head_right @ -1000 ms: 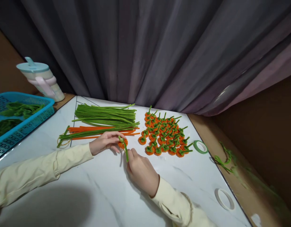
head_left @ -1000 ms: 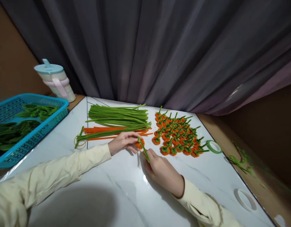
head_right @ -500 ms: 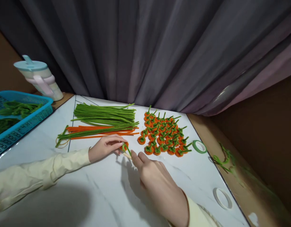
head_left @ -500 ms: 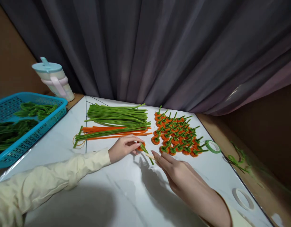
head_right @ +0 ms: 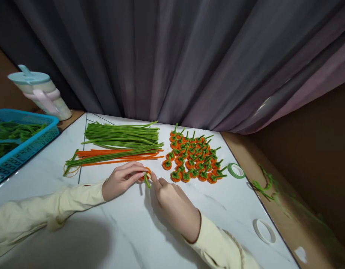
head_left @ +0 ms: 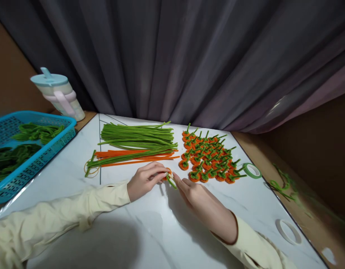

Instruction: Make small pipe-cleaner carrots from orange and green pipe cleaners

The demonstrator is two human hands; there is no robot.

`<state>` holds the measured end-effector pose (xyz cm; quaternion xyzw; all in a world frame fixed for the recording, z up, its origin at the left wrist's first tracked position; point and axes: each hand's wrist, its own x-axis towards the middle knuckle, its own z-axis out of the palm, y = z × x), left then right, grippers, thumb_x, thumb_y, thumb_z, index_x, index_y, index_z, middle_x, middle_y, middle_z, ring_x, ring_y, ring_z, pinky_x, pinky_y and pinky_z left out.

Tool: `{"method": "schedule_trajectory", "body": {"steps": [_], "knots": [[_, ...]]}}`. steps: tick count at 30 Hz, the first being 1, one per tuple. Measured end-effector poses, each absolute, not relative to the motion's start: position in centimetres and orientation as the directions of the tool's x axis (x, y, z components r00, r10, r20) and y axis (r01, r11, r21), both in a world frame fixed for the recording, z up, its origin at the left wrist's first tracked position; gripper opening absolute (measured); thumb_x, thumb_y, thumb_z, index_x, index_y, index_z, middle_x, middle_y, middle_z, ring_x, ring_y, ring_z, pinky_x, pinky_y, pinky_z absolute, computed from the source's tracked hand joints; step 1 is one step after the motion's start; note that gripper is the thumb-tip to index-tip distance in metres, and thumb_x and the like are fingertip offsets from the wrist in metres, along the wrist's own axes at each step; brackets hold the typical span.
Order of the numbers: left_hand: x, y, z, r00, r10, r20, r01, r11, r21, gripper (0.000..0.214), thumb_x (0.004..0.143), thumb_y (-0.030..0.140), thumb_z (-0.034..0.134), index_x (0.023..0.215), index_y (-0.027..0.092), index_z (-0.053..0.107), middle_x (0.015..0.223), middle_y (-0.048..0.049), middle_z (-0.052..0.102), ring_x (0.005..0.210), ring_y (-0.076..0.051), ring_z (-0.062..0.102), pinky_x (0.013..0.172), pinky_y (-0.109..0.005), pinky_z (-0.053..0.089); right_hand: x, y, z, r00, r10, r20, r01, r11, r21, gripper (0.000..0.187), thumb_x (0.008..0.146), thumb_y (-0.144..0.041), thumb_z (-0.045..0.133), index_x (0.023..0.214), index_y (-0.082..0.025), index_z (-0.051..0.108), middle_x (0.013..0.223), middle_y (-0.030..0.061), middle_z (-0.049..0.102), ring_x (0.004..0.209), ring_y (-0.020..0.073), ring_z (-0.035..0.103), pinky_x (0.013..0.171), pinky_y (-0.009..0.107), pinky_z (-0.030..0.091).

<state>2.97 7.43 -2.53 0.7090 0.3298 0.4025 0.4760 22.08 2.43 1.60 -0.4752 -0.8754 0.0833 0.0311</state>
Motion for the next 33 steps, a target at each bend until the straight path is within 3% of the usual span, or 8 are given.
{"method": "schedule_trajectory", "body": {"steps": [4,7,9,13,17,24,28,33], "knots": [[2.9,7.3,-2.3,0.449,0.849,0.279,0.114,-0.364,0.924,0.023,0.085,0.029,0.050,0.097,0.017,0.065,0.098,-0.0094,0.057,0.087,-0.018,0.058,0.068,-0.024,0.055,22.1,2.6,0.9,-0.500,0.865,0.051,0.830,0.495,-0.259,0.045,0.089,-0.013,0.037,0.134,-0.010,0.033,0.082,0.0114,0.062,0.058,0.0175,0.060,0.052,0.027,0.046],[2.9,7.2,-2.4,0.476,0.826,0.302,0.112,-0.397,0.911,0.023,0.086,0.028,0.049,0.098,0.017,0.064,0.097,-0.0095,0.055,0.086,-0.017,0.058,0.067,-0.023,0.056,22.1,2.9,0.7,-0.457,0.885,0.092,0.839,0.462,-0.286,0.042,0.091,-0.016,0.033,0.133,-0.010,0.035,0.118,0.0221,0.051,0.085,0.0246,0.063,0.066,0.036,0.051],[2.9,7.2,-2.5,0.492,0.809,0.321,0.110,-0.424,0.899,0.023,0.087,0.027,0.048,0.099,0.016,0.064,0.096,-0.0095,0.054,0.083,-0.015,0.058,0.067,-0.023,0.056,22.1,3.3,0.8,-0.493,0.866,0.085,0.793,0.488,-0.364,0.043,0.089,-0.013,0.033,0.133,-0.010,0.034,0.130,0.0215,0.042,0.106,0.0266,0.055,0.080,0.038,0.049],[2.9,7.3,-2.9,0.493,0.761,0.422,0.100,-0.531,0.841,0.020,0.087,0.021,0.047,0.099,0.016,0.062,0.093,-0.0077,0.053,0.079,-0.013,0.058,0.065,-0.022,0.056,22.3,3.9,1.2,-0.565,0.825,-0.004,0.682,0.465,-0.565,0.041,0.086,-0.006,0.032,0.125,-0.014,0.044,0.107,0.0123,0.056,0.096,0.0194,0.056,0.079,0.031,0.047],[2.9,7.5,-3.1,0.485,0.692,0.534,0.060,-0.636,0.769,0.019,0.087,0.015,0.046,0.100,0.016,0.059,0.092,-0.0064,0.051,0.075,-0.010,0.057,0.062,-0.020,0.056,22.3,3.9,1.6,-0.541,0.838,-0.073,0.697,0.398,-0.596,0.031,0.089,-0.009,0.033,0.112,-0.016,0.053,0.088,0.0068,0.055,0.077,0.0152,0.054,0.070,0.026,0.044],[2.9,7.5,-2.9,0.482,0.643,0.595,0.099,-0.715,0.692,0.018,0.086,0.010,0.048,0.100,0.014,0.058,0.090,-0.0068,0.053,0.075,-0.010,0.056,0.063,-0.019,0.054,21.7,2.7,2.2,-0.515,0.846,-0.136,0.817,0.437,-0.376,0.060,0.078,0.002,0.034,0.136,-0.014,0.027,0.103,0.0108,0.054,0.079,0.0176,0.057,0.065,0.027,0.044],[2.9,7.4,-2.8,0.482,0.623,0.615,0.124,-0.744,0.657,0.017,0.085,0.010,0.050,0.098,0.013,0.059,0.090,-0.0072,0.055,0.076,-0.011,0.057,0.066,-0.020,0.052,21.0,2.0,2.6,-0.504,0.849,-0.157,0.863,0.503,-0.050,0.068,0.072,0.006,0.035,0.136,-0.010,0.023,0.102,0.0120,0.056,0.062,0.0164,0.059,0.050,0.027,0.042],[2.9,7.3,-2.6,0.485,0.604,0.633,0.124,-0.764,0.633,0.015,0.085,0.010,0.050,0.097,0.014,0.059,0.087,-0.0070,0.056,0.078,-0.012,0.058,0.068,-0.022,0.051,20.5,1.6,2.5,-0.620,0.779,-0.088,0.732,0.615,0.293,0.061,0.070,0.009,0.031,0.130,-0.003,0.029,0.084,0.0094,0.060,0.044,0.0163,0.055,0.035,0.028,0.035]]}}
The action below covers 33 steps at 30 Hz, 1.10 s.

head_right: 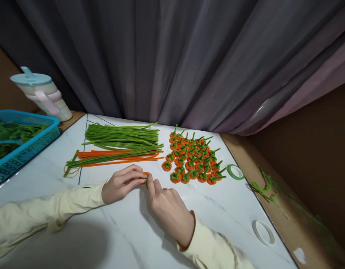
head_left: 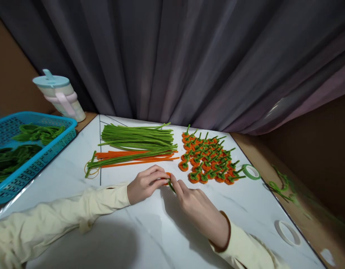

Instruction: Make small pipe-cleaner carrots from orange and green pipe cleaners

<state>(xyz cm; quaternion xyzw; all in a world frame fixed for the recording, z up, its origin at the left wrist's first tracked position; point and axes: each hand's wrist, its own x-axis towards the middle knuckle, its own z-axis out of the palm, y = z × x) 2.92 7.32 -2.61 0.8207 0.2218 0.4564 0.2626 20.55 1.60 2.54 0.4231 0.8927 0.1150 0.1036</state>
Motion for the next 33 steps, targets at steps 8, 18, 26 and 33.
{"method": "schedule_trajectory", "body": {"steps": [8,18,26,33], "knots": [[2.9,7.3,-2.7,0.485,0.591,0.644,0.134,-0.778,0.614,0.016,0.084,0.008,0.051,0.097,0.014,0.058,0.088,-0.0077,0.056,0.081,-0.013,0.057,0.071,-0.023,0.050,20.5,1.6,2.4,-0.719,0.694,-0.013,0.604,0.634,0.483,0.045,0.076,0.003,0.032,0.119,0.003,0.043,0.098,0.0200,0.062,0.039,0.0122,0.053,0.032,0.026,0.035],[2.9,7.3,-2.8,0.481,0.576,0.661,0.131,-0.793,0.596,0.016,0.084,0.008,0.051,0.097,0.013,0.058,0.089,-0.0076,0.054,0.079,-0.012,0.057,0.070,-0.022,0.049,20.6,1.8,2.0,-0.671,0.741,0.018,0.706,0.630,0.323,0.038,0.078,0.002,0.037,0.116,-0.001,0.044,0.085,0.0116,0.063,0.040,0.0121,0.053,0.034,0.027,0.027],[2.8,7.4,-2.7,0.468,0.612,0.637,0.128,-0.760,0.637,0.014,0.085,0.011,0.050,0.096,0.014,0.059,0.087,-0.0074,0.056,0.080,-0.012,0.056,0.069,-0.023,0.051,21.5,3.2,1.1,-0.531,0.846,0.038,0.710,0.470,-0.524,0.015,0.086,-0.010,0.040,0.100,-0.015,0.043,0.074,0.0024,0.061,0.053,0.0115,0.055,0.049,0.021,0.036],[2.8,7.4,-2.6,0.475,0.663,0.579,0.109,-0.697,0.708,0.014,0.085,0.013,0.049,0.095,0.014,0.059,0.088,-0.0079,0.055,0.079,-0.013,0.056,0.058,-0.019,0.050,21.4,4.0,2.4,-0.474,0.859,-0.196,0.538,0.106,-0.836,0.017,0.092,-0.033,0.034,0.096,-0.019,0.043,0.075,-0.0012,0.061,0.029,0.0038,0.042,0.030,0.017,0.028]]}}
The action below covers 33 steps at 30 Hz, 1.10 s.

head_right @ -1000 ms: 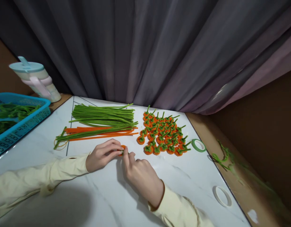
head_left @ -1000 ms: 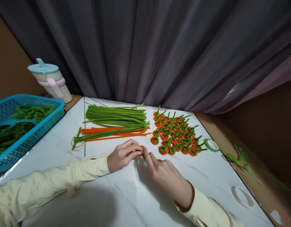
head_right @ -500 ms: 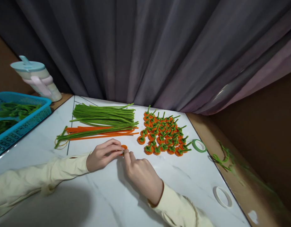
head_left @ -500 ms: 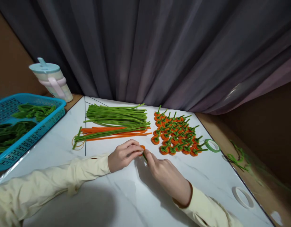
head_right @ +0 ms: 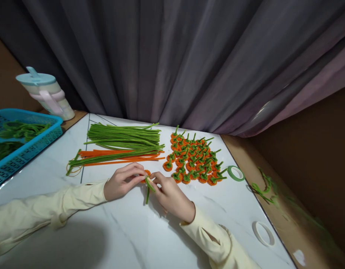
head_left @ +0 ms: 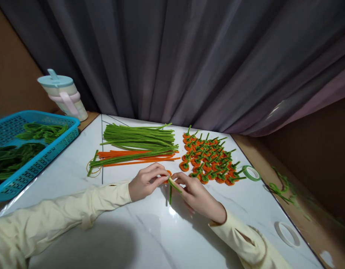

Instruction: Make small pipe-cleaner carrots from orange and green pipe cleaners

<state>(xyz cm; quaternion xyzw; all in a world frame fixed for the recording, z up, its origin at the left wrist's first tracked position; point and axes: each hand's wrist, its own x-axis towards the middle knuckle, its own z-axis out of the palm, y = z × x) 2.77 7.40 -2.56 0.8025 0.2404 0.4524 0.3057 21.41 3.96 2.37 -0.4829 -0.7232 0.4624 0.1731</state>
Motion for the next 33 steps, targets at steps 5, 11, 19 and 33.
{"method": "schedule_trajectory", "body": {"steps": [5,11,19,33], "knots": [[2.3,7.3,-2.3,0.579,0.566,0.586,0.123,-0.772,0.624,0.034,0.078,0.006,0.047,0.111,0.014,0.050,0.099,-0.0112,0.051,0.092,-0.017,0.054,0.078,-0.030,0.050,21.4,4.0,2.7,-0.446,0.838,-0.314,0.405,-0.124,-0.906,0.027,0.089,-0.046,0.038,0.096,-0.020,0.040,0.071,-0.0030,0.059,0.025,0.0030,0.040,0.022,0.015,0.025],[2.2,7.3,-2.9,0.679,0.483,0.552,0.216,-0.851,0.479,0.054,0.078,0.020,0.056,0.126,0.015,0.033,0.111,-0.0153,0.044,0.101,-0.022,0.051,0.082,-0.034,0.050,21.2,3.9,2.9,-0.401,0.850,-0.341,0.305,-0.227,-0.925,0.026,0.086,-0.045,0.044,0.091,-0.020,0.041,0.063,-0.0081,0.051,0.023,0.0016,0.034,0.020,0.014,0.025],[2.6,7.6,-3.4,0.674,0.337,0.657,0.384,-0.920,0.077,0.041,0.086,0.028,0.048,0.121,0.013,0.036,0.102,-0.0151,0.050,0.095,-0.024,0.055,0.070,-0.033,0.054,20.6,3.4,2.6,-0.424,0.823,-0.378,0.156,-0.344,-0.926,0.030,0.082,-0.046,0.048,0.093,-0.019,0.042,0.055,-0.0114,0.044,0.021,0.0015,0.031,0.019,0.014,0.024],[2.2,7.8,-3.3,0.643,0.335,0.689,0.340,-0.931,0.136,0.027,0.090,0.021,0.040,0.115,0.015,0.048,0.097,-0.0116,0.058,0.094,-0.019,0.058,0.071,-0.027,0.053,20.9,3.8,2.3,-0.479,0.763,-0.434,0.088,-0.450,-0.889,0.030,0.079,-0.043,0.052,0.093,-0.016,0.045,0.050,-0.0106,0.047,0.021,0.0025,0.030,0.021,0.015,0.027]]}}
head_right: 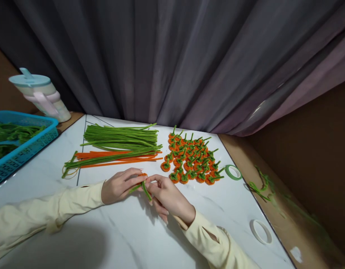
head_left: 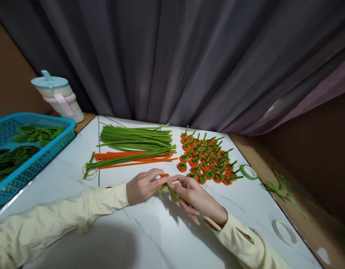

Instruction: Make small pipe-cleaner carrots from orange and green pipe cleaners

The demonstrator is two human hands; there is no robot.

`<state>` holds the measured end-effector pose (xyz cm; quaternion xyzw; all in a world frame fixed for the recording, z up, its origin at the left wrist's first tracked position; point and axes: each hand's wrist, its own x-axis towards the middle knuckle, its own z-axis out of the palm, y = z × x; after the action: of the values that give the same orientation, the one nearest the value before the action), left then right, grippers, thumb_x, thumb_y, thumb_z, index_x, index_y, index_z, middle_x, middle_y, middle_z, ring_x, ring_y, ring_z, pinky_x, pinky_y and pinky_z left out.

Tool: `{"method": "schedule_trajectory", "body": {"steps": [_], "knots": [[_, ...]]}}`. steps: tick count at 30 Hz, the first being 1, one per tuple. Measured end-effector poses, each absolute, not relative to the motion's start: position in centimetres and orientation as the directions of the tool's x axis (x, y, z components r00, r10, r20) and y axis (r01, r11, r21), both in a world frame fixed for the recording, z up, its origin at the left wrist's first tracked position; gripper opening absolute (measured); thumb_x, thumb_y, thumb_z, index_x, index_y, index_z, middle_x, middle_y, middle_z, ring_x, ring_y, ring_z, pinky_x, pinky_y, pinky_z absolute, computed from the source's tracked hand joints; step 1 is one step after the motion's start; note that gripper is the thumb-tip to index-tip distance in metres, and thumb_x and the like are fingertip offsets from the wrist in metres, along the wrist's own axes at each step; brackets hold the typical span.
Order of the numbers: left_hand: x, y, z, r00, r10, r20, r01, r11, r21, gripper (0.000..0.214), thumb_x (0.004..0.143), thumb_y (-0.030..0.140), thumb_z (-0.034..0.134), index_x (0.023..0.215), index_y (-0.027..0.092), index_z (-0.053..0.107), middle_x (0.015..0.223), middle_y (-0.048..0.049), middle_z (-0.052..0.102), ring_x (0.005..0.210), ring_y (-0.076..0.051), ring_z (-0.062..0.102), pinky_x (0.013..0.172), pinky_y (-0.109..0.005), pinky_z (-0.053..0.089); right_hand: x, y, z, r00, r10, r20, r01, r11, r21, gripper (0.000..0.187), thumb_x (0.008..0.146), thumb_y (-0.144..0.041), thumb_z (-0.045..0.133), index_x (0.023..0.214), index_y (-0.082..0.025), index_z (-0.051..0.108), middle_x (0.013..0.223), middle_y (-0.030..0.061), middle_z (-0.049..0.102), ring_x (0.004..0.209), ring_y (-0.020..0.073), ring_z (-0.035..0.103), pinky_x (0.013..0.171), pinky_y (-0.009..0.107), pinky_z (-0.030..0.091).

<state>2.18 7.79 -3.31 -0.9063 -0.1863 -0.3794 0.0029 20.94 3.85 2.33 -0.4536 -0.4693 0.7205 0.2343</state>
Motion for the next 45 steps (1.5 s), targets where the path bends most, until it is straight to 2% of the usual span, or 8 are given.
{"method": "schedule_trajectory", "body": {"steps": [13,19,25,29,33,35,40,45], "knots": [[2.1,7.7,-2.9,0.576,0.316,0.754,0.248,-0.946,0.207,0.025,0.088,0.016,0.039,0.103,0.018,0.059,0.085,-0.0081,0.061,0.084,-0.016,0.060,0.079,-0.031,0.053,20.7,3.1,3.4,-0.511,0.714,-0.479,0.094,-0.507,-0.857,0.041,0.079,-0.047,0.054,0.103,-0.015,0.047,0.056,-0.0094,0.052,0.020,0.0014,0.026,0.020,0.017,0.027],[2.3,7.3,-2.2,0.573,0.326,0.752,0.257,-0.943,0.213,0.015,0.084,0.013,0.047,0.089,0.015,0.061,0.080,-0.0078,0.061,0.082,-0.017,0.060,0.084,-0.036,0.051,20.3,2.6,3.5,-0.496,0.745,-0.445,0.127,-0.445,-0.887,0.029,0.083,-0.041,0.049,0.095,-0.015,0.049,0.056,-0.0091,0.051,0.020,0.0018,0.031,0.020,0.016,0.020],[2.4,7.1,-2.6,0.537,0.459,0.707,0.259,-0.888,0.380,0.013,0.084,0.013,0.049,0.082,0.014,0.062,0.079,-0.0069,0.062,0.076,-0.014,0.061,0.079,-0.031,0.052,20.6,2.9,3.1,-0.508,0.738,-0.446,0.198,-0.403,-0.893,0.019,0.088,-0.035,0.042,0.092,-0.017,0.047,0.054,-0.0088,0.049,0.021,0.0025,0.032,0.021,0.016,0.018],[2.6,7.3,-2.7,0.514,0.547,0.660,0.224,-0.829,0.512,0.013,0.085,0.014,0.051,0.079,0.013,0.062,0.077,-0.0070,0.062,0.071,-0.013,0.059,0.067,-0.024,0.051,20.8,3.2,2.9,-0.468,0.783,-0.409,0.463,-0.177,-0.868,0.020,0.091,-0.030,0.035,0.097,-0.017,0.049,0.054,-0.0063,0.051,0.025,0.0039,0.033,0.027,0.017,0.022],[2.8,7.2,-2.6,0.515,0.585,0.626,0.198,-0.792,0.578,0.016,0.086,0.015,0.049,0.078,0.013,0.062,0.075,-0.0076,0.061,0.070,-0.012,0.058,0.065,-0.022,0.048,20.8,3.0,1.9,-0.486,0.864,-0.128,0.644,0.256,-0.721,0.014,0.088,-0.024,0.042,0.090,-0.016,0.053,0.054,-0.0031,0.050,0.042,0.0078,0.041,0.043,0.019,0.030],[2.9,7.0,-2.4,0.514,0.604,0.609,0.199,-0.775,0.600,0.018,0.087,0.016,0.048,0.076,0.013,0.062,0.073,-0.0069,0.061,0.067,-0.012,0.057,0.063,-0.021,0.047,20.7,2.9,1.3,-0.494,0.869,-0.038,0.691,0.366,-0.623,0.010,0.086,-0.022,0.046,0.087,-0.015,0.053,0.055,-0.0018,0.051,0.045,0.0094,0.042,0.045,0.020,0.028],[3.0,6.8,-2.3,0.526,0.599,0.603,0.212,-0.779,0.590,0.021,0.088,0.018,0.047,0.072,0.014,0.060,0.070,-0.0059,0.059,0.064,-0.011,0.055,0.061,-0.021,0.045,20.4,2.6,0.1,-0.509,0.861,-0.013,0.727,0.422,-0.541,0.009,0.086,-0.018,0.045,0.090,-0.013,0.052,0.060,0.0024,0.056,0.046,0.0117,0.045,0.044,0.021,0.026],[3.0,6.8,-2.4,0.552,0.589,0.591,0.235,-0.789,0.567,0.022,0.088,0.018,0.045,0.071,0.013,0.059,0.068,-0.0057,0.058,0.062,-0.011,0.054,0.059,-0.021,0.044,20.4,2.7,0.4,-0.502,0.864,-0.043,0.716,0.387,-0.581,0.010,0.085,-0.017,0.044,0.089,-0.014,0.053,0.060,0.0019,0.056,0.047,0.0114,0.045,0.046,0.021,0.028]]}}
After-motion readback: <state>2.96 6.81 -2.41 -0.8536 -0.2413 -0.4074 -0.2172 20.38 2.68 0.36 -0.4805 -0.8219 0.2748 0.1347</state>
